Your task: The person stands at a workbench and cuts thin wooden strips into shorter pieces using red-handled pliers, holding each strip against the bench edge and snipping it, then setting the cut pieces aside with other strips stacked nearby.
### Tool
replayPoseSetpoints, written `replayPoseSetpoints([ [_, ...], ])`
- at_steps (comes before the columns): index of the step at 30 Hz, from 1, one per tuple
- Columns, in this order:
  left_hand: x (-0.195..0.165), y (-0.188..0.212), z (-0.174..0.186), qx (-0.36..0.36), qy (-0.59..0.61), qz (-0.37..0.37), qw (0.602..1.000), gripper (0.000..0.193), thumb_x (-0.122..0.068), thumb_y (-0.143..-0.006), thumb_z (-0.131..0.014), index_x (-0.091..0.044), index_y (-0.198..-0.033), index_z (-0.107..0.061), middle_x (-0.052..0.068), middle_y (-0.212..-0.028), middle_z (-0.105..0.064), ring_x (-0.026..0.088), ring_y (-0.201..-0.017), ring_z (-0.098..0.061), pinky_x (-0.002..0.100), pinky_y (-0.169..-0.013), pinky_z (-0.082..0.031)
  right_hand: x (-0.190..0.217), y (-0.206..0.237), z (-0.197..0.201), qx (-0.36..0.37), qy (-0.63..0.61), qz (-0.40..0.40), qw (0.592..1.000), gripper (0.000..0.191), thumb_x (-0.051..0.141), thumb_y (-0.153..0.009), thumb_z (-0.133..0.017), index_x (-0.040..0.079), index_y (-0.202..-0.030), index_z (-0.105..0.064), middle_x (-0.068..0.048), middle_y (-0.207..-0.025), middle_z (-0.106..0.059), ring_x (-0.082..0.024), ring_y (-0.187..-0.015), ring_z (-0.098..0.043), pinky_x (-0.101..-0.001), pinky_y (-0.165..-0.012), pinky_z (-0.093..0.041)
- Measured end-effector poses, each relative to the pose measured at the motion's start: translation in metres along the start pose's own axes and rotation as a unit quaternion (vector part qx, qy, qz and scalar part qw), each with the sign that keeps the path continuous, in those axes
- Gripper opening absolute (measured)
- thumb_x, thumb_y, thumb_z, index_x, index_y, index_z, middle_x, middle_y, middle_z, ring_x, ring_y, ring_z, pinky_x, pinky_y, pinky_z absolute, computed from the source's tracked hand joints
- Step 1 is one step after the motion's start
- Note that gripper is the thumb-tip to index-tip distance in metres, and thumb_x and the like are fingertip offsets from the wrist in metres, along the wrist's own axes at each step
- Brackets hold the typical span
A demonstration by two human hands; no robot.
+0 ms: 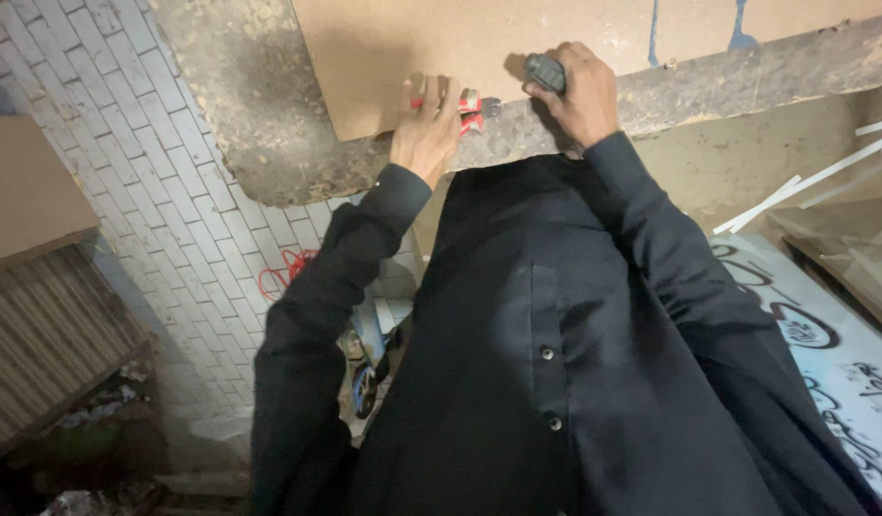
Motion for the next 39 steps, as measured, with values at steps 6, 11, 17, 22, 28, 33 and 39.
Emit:
replayPoseSetpoints([
  [6, -0.009, -0.013, 0.020, -0.001, -0.107, -0.082, 0.991, 0.041, -0.022, -0.090, -0.061, 0.002, -0.122, -0.074, 0.020, -0.141, -0.047, 0.040, -0.135, -0.042, 0.060, -0.115, -0.035, -0.017, 0.000, -0.008, -0.011, -0.004, 0.000, 1.000, 0.040, 0.027, -0.084, -0.095, 0.006, -0.107, -0.070, -0.012, -0.103, -0.068, -0.037, -0.091, -0.067, -0.0451, -0.077, -0.052],
  [11, -0.014, -0.018, 0.006, 0.022, -0.140, -0.126, 0.982, 0.032, -0.022, -0.087, -0.061, 0.002, -0.100, -0.079, 0.024, -0.116, -0.058, 0.041, -0.107, -0.053, 0.065, -0.092, -0.043, -0.019, 0.003, -0.010, -0.019, -0.001, -0.002, 1.000, 0.040, 0.027, -0.085, -0.096, 0.006, -0.106, -0.069, -0.012, -0.102, -0.067, -0.037, -0.092, -0.067, -0.0442, -0.078, -0.052],
  [17, 0.019, 0.001, -0.005, 0.009, 0.155, 0.107, 0.982, 0.018, -0.020, -0.084, -0.070, -0.005, -0.075, -0.074, 0.018, -0.109, -0.061, 0.041, -0.101, -0.056, 0.056, -0.084, -0.045, -0.014, 0.004, -0.006, -0.027, -0.020, -0.025, 0.999, 0.039, 0.025, -0.083, -0.095, 0.006, -0.105, -0.069, -0.011, -0.101, -0.067, -0.036, -0.092, -0.067, -0.0436, -0.079, -0.053],
  [22, 0.011, 0.023, -0.009, 0.028, 0.237, 0.169, 0.956, 0.014, -0.011, -0.063, -0.072, -0.006, -0.076, -0.076, 0.017, -0.107, -0.061, 0.038, -0.104, -0.058, 0.052, -0.079, -0.048, -0.013, 0.005, -0.003, -0.032, -0.025, -0.029, 0.999, 0.039, 0.025, -0.083, -0.096, 0.005, -0.103, -0.069, -0.012, -0.101, -0.067, -0.037, -0.093, -0.067, -0.0441, -0.078, -0.052],
  [28, 0.016, 0.030, -0.061, 0.151, 0.435, 0.261, 0.848, 0.013, -0.012, -0.082, -0.064, -0.009, -0.073, -0.072, 0.016, -0.079, -0.071, 0.027, -0.071, -0.070, 0.038, -0.063, -0.055, -0.020, 0.000, -0.011, -0.022, -0.015, -0.045, 0.999, 0.042, 0.027, -0.080, -0.097, 0.005, -0.099, -0.068, -0.013, -0.099, -0.067, -0.037, -0.089, -0.067, -0.0446, -0.077, -0.052],
  [33, -0.021, 0.048, -0.081, 0.092, 0.694, 0.353, 0.621, 0.014, -0.007, -0.087, -0.055, -0.004, -0.075, -0.062, 0.010, -0.070, -0.068, 0.016, -0.042, -0.061, 0.035, -0.040, -0.045, -0.018, 0.000, -0.007, -0.033, -0.033, -0.058, 0.997, 0.041, 0.026, -0.080, -0.098, 0.005, -0.098, -0.068, -0.014, -0.097, -0.067, -0.038, -0.088, -0.066, -0.0448, -0.076, -0.052],
  [39, -0.029, 0.048, -0.061, 0.001, 0.898, 0.244, 0.366, 0.013, 0.002, -0.070, -0.055, -0.008, -0.077, -0.058, 0.013, -0.089, -0.066, 0.021, -0.067, -0.066, 0.037, -0.054, -0.050, -0.009, -0.001, -0.003, -0.026, -0.045, -0.052, 0.997, 0.041, 0.026, -0.078, -0.097, 0.005, -0.100, -0.069, -0.014, -0.099, -0.068, -0.038, -0.088, -0.067, -0.0438, -0.076, -0.053],
])
Point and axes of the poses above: each hand's wrist, its own y-axis away from the middle knuckle, its own z-axis out of the back of the hand, x = y × z, the point moved 9 cm from there along -y, towards the middle knuckle
